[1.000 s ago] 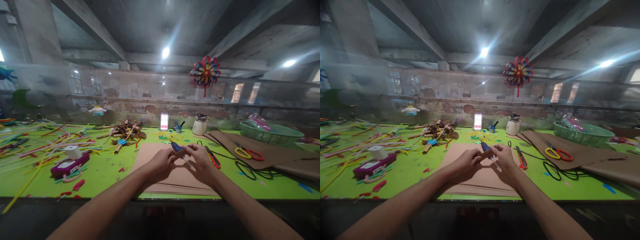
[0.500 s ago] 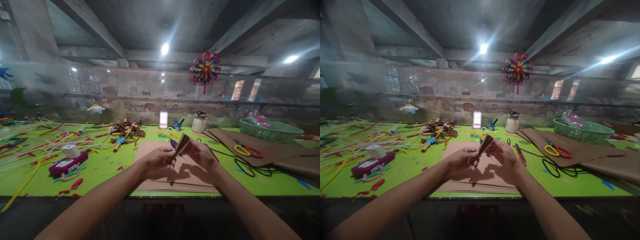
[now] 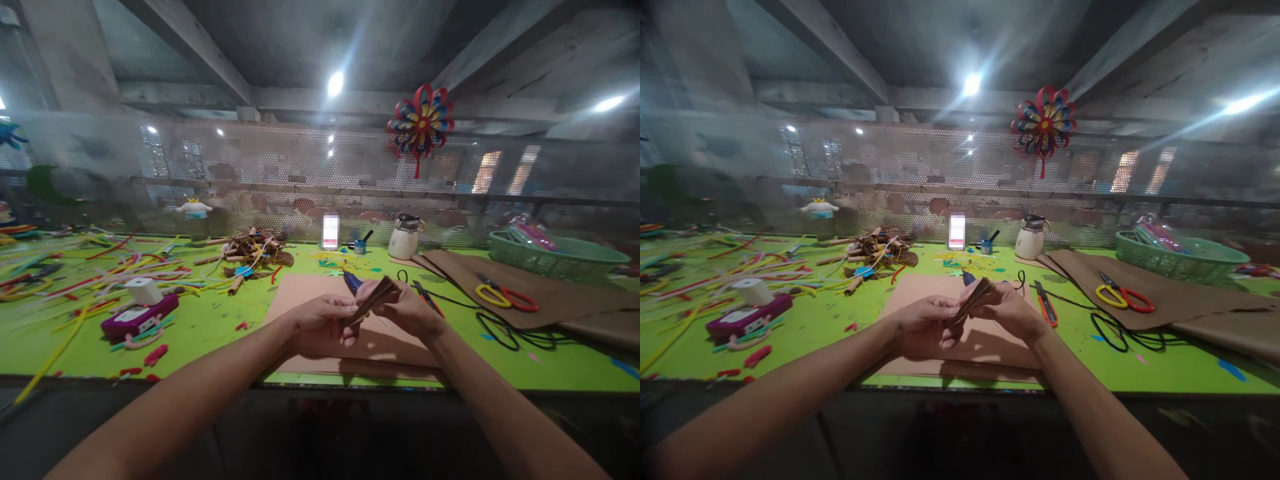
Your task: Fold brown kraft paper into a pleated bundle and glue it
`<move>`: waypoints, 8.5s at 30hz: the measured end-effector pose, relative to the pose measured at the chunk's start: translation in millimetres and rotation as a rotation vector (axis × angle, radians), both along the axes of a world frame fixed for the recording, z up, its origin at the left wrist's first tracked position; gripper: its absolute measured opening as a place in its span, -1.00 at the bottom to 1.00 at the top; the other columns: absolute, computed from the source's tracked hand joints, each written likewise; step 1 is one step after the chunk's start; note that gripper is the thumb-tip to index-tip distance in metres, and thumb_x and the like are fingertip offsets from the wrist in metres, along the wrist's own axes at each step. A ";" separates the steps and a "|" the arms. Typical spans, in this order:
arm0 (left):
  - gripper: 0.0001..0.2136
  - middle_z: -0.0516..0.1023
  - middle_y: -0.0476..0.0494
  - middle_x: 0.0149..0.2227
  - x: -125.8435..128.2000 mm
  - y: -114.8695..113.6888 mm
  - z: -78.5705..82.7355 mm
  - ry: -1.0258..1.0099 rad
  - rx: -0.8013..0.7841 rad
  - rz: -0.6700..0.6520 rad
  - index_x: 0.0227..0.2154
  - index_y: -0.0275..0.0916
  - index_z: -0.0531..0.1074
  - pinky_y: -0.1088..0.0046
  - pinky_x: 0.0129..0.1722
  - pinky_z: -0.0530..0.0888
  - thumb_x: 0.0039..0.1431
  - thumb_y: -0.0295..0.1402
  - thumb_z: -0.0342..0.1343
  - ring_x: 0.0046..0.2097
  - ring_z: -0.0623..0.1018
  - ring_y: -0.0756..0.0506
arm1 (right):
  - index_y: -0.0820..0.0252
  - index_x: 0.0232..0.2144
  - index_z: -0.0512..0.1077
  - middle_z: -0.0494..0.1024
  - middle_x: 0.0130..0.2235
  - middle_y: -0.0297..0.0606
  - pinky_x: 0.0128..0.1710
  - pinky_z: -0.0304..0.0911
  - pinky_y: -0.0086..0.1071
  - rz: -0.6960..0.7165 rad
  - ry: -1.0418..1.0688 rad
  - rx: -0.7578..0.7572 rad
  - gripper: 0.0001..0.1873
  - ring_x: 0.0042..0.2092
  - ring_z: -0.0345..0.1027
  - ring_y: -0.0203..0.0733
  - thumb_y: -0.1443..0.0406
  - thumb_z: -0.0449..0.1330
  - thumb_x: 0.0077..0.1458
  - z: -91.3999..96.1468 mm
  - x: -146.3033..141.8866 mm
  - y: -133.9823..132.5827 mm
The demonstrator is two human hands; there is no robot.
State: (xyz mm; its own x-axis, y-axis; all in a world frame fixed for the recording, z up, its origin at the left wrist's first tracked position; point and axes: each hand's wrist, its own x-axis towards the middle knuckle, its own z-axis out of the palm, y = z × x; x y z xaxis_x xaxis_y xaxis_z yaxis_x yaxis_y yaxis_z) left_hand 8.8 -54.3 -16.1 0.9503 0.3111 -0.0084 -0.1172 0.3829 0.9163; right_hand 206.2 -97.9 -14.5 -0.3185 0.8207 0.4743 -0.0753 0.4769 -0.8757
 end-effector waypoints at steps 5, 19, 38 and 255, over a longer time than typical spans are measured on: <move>-0.71 0.51 -0.25 -0.41 2.1 0.1 -6.2 0.086 0.058 -0.082 -0.33 -0.37 0.43 0.28 -0.24 0.37 -0.01 -0.21 0.16 -0.33 0.53 -0.15 | 0.23 -0.41 0.52 0.50 -0.39 -0.18 -0.33 0.29 -0.23 -0.031 -0.033 -0.064 -0.73 -0.37 0.35 -0.15 0.14 0.30 -0.13 -0.1 -3.5 -0.1; -0.79 0.50 -0.11 -0.36 -1.6 31.1 15.5 0.223 1.196 0.394 -0.31 -0.32 0.48 0.51 -0.33 0.31 -0.01 -0.32 0.13 -0.32 0.42 -0.01 | 0.25 -0.50 0.49 0.38 -0.57 -0.38 -0.50 0.07 -0.44 0.011 -0.778 -0.220 -0.80 -0.52 0.16 -0.33 0.20 0.22 -0.10 4.0 -1.8 28.3; -0.89 0.44 -0.05 -0.51 -6.2 36.0 -8.8 0.485 1.421 0.231 -0.47 -0.27 0.48 0.54 -0.45 0.20 -0.03 -0.37 0.09 -0.45 0.34 0.00 | 0.21 -0.46 0.53 0.50 -0.55 -0.30 -0.56 0.06 -0.45 -0.137 -0.981 0.014 -0.78 -0.53 0.26 -0.28 0.18 0.19 -0.08 -4.8 6.0 19.1; -0.67 0.36 0.00 -0.62 13.6 18.3 9.9 0.200 1.228 0.482 -0.31 -0.32 0.45 0.56 -0.52 0.27 0.21 -0.17 -0.09 -0.55 0.34 0.04 | 0.24 -0.53 0.50 0.49 -0.53 -0.29 -0.40 0.20 -0.33 -0.453 0.198 -0.105 -0.78 -0.48 0.29 -0.28 0.24 0.39 -0.28 -15.7 4.2 18.4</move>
State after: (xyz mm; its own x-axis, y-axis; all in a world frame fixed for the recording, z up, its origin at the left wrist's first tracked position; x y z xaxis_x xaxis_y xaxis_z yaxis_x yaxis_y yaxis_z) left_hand 22.4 -36.0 -6.2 0.7591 0.5198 0.3919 0.1698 -0.7392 0.6517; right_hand 210.4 -79.5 -30.2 0.1685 0.9022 0.3972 -0.0504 0.4103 -0.9106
